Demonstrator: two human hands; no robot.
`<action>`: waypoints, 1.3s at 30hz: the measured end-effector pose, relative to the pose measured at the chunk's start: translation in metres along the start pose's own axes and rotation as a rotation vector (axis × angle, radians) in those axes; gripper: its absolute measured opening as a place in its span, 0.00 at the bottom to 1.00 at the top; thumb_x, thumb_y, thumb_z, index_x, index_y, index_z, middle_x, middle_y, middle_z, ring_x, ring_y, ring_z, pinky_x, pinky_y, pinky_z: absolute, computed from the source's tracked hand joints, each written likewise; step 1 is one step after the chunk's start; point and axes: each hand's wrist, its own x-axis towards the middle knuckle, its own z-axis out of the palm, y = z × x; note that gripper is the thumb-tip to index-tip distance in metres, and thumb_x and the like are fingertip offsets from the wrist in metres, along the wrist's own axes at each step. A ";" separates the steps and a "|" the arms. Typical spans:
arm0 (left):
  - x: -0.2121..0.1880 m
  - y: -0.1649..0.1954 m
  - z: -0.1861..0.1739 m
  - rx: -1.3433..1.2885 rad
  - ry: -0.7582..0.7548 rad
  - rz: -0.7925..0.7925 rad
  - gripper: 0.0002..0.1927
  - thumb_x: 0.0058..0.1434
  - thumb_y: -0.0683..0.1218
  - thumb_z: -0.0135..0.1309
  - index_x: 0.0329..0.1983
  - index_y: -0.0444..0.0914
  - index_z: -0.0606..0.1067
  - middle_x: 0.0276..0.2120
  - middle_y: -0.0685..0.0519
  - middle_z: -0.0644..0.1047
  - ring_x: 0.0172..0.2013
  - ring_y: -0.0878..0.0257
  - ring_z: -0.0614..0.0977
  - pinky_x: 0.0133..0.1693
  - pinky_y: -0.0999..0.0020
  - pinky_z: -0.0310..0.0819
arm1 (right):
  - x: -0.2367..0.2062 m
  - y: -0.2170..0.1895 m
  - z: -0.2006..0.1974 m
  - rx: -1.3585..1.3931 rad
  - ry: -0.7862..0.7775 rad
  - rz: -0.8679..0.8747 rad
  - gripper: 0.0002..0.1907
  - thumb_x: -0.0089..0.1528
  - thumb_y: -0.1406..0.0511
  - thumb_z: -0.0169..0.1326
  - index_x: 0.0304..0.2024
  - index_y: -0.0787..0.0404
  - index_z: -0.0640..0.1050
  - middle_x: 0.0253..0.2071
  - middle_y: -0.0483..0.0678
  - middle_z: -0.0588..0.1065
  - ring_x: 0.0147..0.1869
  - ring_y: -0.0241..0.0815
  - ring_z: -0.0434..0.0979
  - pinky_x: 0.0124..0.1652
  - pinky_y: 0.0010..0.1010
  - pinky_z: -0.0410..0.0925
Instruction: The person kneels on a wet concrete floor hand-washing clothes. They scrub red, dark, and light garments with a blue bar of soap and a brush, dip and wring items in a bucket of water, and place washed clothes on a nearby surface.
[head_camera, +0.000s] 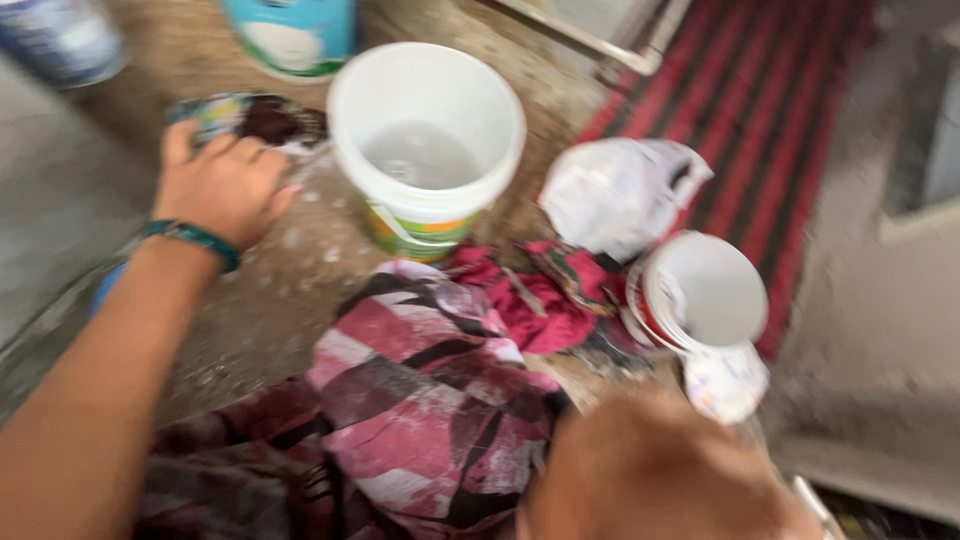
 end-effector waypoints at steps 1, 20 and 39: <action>0.004 0.006 0.002 0.008 -0.004 0.026 0.14 0.68 0.58 0.55 0.48 0.46 0.79 0.43 0.54 0.81 0.50 0.57 0.80 0.66 0.43 0.57 | -0.020 0.000 -0.015 -0.096 0.028 0.055 0.07 0.69 0.72 0.52 0.46 0.67 0.80 0.40 0.49 0.81 0.42 0.32 0.80 0.41 0.26 0.73; 0.032 0.039 0.030 0.105 -0.272 0.103 0.16 0.65 0.62 0.53 0.49 0.51 0.79 0.49 0.57 0.82 0.56 0.61 0.81 0.66 0.52 0.62 | -0.500 0.243 -0.171 -0.405 -0.837 1.993 0.27 0.58 0.57 0.60 0.61 0.43 0.77 0.60 0.47 0.76 0.62 0.48 0.75 0.62 0.42 0.66; 0.083 0.107 -0.022 -1.011 -0.079 0.023 0.23 0.61 0.48 0.63 0.58 0.38 0.74 0.49 0.49 0.82 0.52 0.59 0.84 0.53 0.62 0.76 | -0.053 0.169 -0.136 0.228 0.415 0.831 0.14 0.64 0.75 0.63 0.38 0.58 0.70 0.37 0.40 0.69 0.41 0.32 0.72 0.39 0.25 0.68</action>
